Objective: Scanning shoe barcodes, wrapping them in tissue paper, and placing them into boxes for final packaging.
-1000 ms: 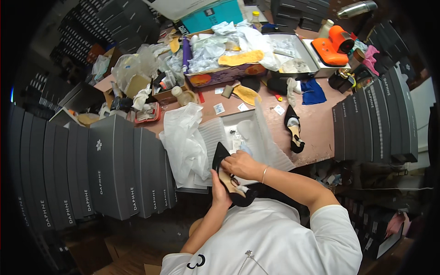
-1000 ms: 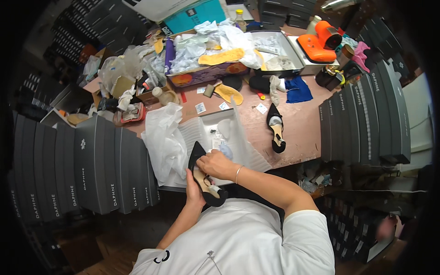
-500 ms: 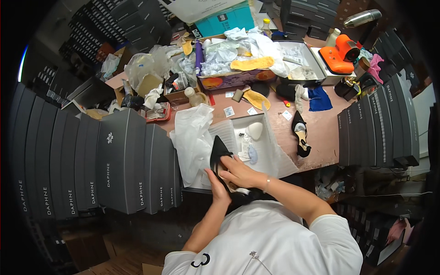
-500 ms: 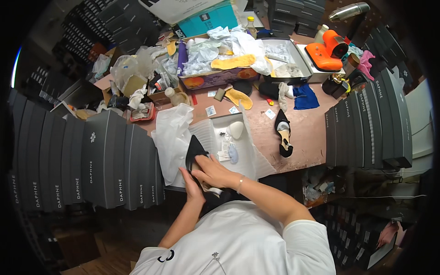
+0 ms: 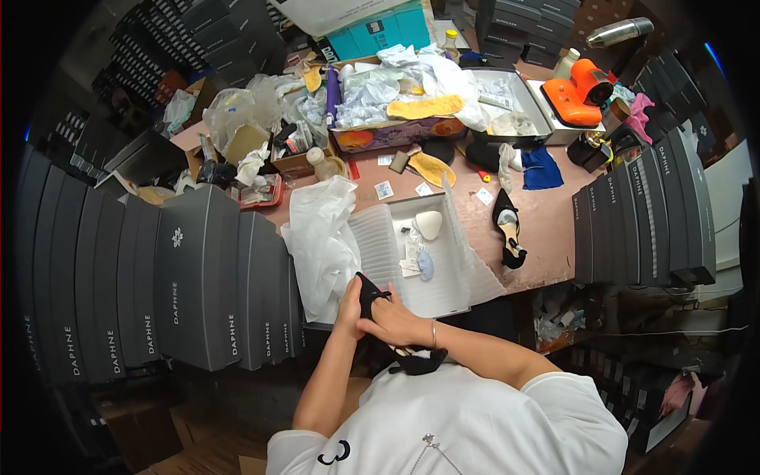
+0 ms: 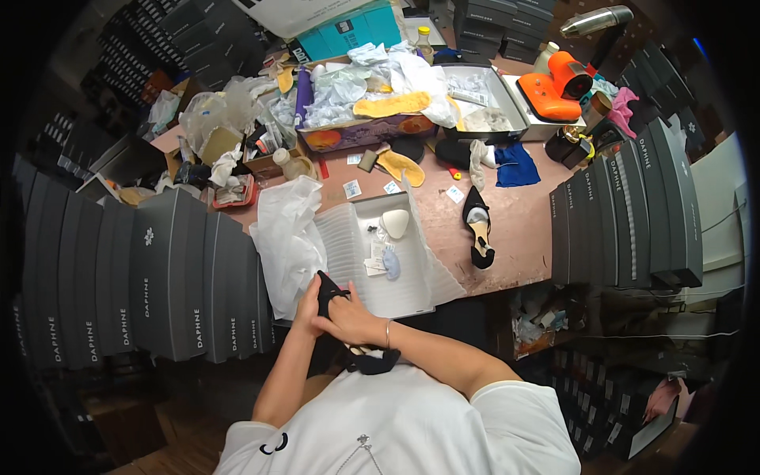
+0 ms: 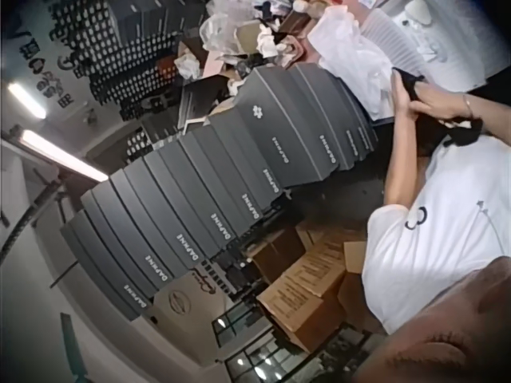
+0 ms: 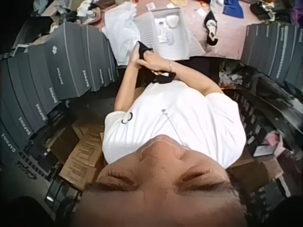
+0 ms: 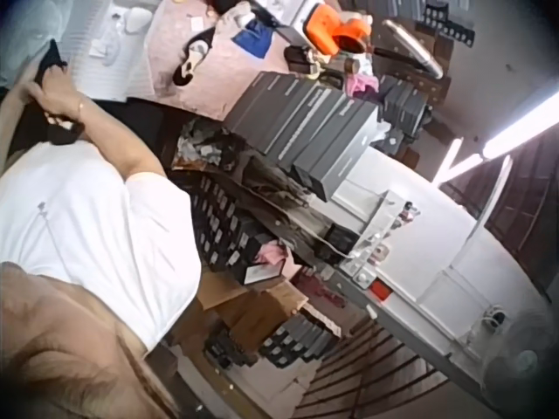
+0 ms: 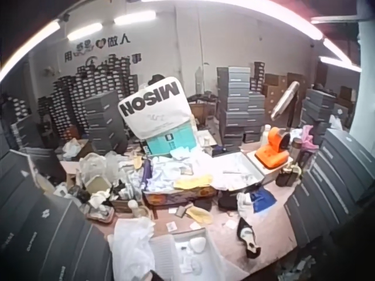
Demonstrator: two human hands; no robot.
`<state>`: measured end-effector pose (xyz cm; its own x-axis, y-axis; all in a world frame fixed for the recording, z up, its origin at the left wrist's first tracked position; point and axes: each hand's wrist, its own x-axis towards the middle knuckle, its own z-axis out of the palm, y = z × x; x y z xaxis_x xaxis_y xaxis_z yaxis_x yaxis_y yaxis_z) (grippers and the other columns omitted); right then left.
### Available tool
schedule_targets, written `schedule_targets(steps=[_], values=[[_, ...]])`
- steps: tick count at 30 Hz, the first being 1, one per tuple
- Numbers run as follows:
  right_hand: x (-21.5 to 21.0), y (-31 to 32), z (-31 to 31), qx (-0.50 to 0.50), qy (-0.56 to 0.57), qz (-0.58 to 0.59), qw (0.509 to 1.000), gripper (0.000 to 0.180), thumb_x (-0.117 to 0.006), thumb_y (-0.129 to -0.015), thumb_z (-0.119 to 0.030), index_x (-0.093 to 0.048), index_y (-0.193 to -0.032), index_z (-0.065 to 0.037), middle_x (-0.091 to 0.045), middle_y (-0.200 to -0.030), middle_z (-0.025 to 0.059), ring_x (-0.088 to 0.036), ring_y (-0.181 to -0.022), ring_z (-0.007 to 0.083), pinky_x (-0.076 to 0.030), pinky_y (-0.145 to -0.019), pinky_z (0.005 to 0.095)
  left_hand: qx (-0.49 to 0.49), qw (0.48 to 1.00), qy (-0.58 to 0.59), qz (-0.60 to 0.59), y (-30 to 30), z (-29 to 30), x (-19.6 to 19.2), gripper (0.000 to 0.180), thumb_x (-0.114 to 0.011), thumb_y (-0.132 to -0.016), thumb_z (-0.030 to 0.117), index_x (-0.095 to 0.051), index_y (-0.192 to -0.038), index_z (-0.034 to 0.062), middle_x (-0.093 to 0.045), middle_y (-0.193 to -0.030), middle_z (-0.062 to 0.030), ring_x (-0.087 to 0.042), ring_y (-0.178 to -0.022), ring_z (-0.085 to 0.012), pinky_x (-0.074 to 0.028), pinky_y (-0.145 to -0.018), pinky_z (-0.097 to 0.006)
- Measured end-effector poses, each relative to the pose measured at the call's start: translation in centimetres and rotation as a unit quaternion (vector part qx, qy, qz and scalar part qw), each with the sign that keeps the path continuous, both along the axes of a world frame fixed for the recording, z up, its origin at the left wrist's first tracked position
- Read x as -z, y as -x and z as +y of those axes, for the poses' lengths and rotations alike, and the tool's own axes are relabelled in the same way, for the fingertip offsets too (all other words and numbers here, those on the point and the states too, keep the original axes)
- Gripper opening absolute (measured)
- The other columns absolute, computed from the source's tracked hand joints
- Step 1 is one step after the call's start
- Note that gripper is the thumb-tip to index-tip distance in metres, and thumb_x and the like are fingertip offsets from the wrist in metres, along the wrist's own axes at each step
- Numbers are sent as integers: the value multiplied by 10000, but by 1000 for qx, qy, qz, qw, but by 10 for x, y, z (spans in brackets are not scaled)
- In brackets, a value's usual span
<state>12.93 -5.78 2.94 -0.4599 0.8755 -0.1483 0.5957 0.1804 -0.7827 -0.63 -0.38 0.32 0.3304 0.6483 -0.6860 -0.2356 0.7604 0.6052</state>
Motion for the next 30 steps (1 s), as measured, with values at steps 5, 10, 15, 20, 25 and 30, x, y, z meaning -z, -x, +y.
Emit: schedule_targets(steps=[5,10,15,20,25,30], values=[[19,20,7,76,-16,83,994,699,-257,-982,-501,-558,-783,97,-514,-781,271,-466,-796,419,-327,-874,501,-19,994,-47,93,-3,7,-4,402,-446,-969,466,-476,-1130,99,-523,-982,-64,-547,-857,-181,-487,-735,-317],[-15,-13,8,-1,62,171,983,572,-381,-960,-452,-535,-895,95,-525,-930,298,-484,-922,425,-362,-837,453,2,993,-111,36,-11,8,-27,296,-420,-1001,381,-486,-1099,110,-577,-850,-46,-594,-707,-140,-517,-650,-290],[-19,-36,-38,-41,-43,226,972,551,-401,-962,-412,-425,-1186,91,-363,-1251,284,-420,-1142,401,-306,-1009,441,13,997,-72,-33,-18,7,-28,331,-424,-996,387,-490,-1136,95,-594,-885,-76,-613,-732,-143,-546,-640,-291],[-10,-3,15,29,34,15,999,667,-376,-942,-536,-544,-869,105,-543,-924,275,-502,-927,386,-347,-959,448,-10,999,-52,-6,-21,14,-35,377,-407,-988,441,-462,-1138,99,-582,-835,-94,-620,-732,-172,-554,-661,-336],[-44,-32,-14,-41,176,295,938,571,-363,-989,-424,-589,-1004,101,-592,-1044,218,-527,-1052,306,-367,-988,374,12,998,-59,5,-6,8,-21,451,-418,-990,426,-431,-1274,76,-587,-892,-85,-597,-730,-138,-529,-646,-274],[-7,-90,19,237,225,268,906,348,-573,-920,-296,-666,-955,37,-701,-827,67,-664,-712,219,-521,-704,328,-28,985,-4,-171,-8,-7,-20,643,-403,-933,570,-393,-1336,69,-571,-1129,-176,-595,-1007,-298,-524,-846,-448]])
